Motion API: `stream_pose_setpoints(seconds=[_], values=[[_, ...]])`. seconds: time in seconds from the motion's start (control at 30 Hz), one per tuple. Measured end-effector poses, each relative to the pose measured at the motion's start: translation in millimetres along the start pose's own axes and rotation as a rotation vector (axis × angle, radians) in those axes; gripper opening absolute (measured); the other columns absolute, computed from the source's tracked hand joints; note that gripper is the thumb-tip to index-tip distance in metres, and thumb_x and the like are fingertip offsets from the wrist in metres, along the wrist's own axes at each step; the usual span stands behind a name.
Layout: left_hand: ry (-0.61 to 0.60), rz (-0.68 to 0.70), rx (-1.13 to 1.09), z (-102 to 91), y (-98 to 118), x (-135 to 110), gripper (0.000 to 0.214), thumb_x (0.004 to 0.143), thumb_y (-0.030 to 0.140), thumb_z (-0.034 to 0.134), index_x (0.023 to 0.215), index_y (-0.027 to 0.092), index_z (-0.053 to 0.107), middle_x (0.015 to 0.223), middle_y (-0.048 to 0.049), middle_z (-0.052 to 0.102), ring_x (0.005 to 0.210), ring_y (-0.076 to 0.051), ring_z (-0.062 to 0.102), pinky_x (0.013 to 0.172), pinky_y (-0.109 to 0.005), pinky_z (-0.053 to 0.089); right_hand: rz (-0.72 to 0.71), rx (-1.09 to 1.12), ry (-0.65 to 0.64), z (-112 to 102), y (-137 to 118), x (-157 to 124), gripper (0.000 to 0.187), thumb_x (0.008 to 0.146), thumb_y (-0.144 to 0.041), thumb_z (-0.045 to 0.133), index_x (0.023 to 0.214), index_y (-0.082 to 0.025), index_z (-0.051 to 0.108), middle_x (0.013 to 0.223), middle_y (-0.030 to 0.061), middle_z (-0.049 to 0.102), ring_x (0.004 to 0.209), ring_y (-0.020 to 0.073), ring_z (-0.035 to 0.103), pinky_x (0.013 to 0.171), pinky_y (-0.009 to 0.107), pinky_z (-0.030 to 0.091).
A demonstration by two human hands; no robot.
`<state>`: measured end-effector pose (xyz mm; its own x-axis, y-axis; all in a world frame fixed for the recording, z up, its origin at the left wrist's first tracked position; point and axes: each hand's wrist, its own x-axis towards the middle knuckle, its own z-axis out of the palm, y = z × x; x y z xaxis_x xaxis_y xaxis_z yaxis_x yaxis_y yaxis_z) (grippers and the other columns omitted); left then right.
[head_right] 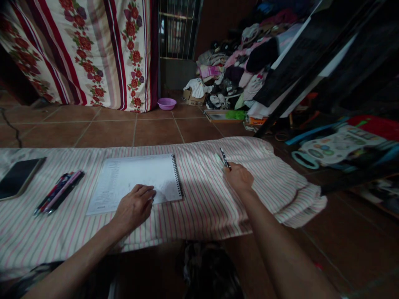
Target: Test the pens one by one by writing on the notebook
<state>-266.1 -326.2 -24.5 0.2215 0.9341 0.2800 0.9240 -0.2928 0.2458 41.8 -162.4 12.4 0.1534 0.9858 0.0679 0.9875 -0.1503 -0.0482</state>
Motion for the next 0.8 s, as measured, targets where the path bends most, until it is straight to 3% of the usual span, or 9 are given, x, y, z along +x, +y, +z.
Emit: stream_pose_setpoints(seconds=[0.37, 0.8], values=[[0.003, 0.027, 0.001, -1.0, -1.5, -1.1, 0.026, 0.083, 0.013, 0.047, 0.104, 0.013, 0.061, 0.112, -0.0087, 0.062, 0.098, -0.023, 0.05, 0.082, -0.037, 0.051, 0.034, -0.08, -0.182, 11.6, 9.9, 29.7, 0.037, 0.084, -0.033, 0.037, 0.106, -0.02, 0.064, 0.109, 0.0139, 0.064, 0.101, 0.0303, 0.059, 0.075, 0.038, 0.045], [0.004, 0.016, -0.023, -3.7, 0.0, -0.9, 0.025, 0.082, 0.012, 0.047, 0.103, 0.015, 0.061, 0.111, -0.0086, 0.062, 0.098, -0.022, 0.05, 0.082, -0.037, 0.051, 0.027, -0.067, -0.174, 6.8, 9.5, 24.3, 0.04, 0.081, -0.033, 0.039, 0.105, -0.017, 0.066, 0.106, 0.0162, 0.065, 0.099, 0.0332, 0.059, 0.076, 0.041, 0.045]])
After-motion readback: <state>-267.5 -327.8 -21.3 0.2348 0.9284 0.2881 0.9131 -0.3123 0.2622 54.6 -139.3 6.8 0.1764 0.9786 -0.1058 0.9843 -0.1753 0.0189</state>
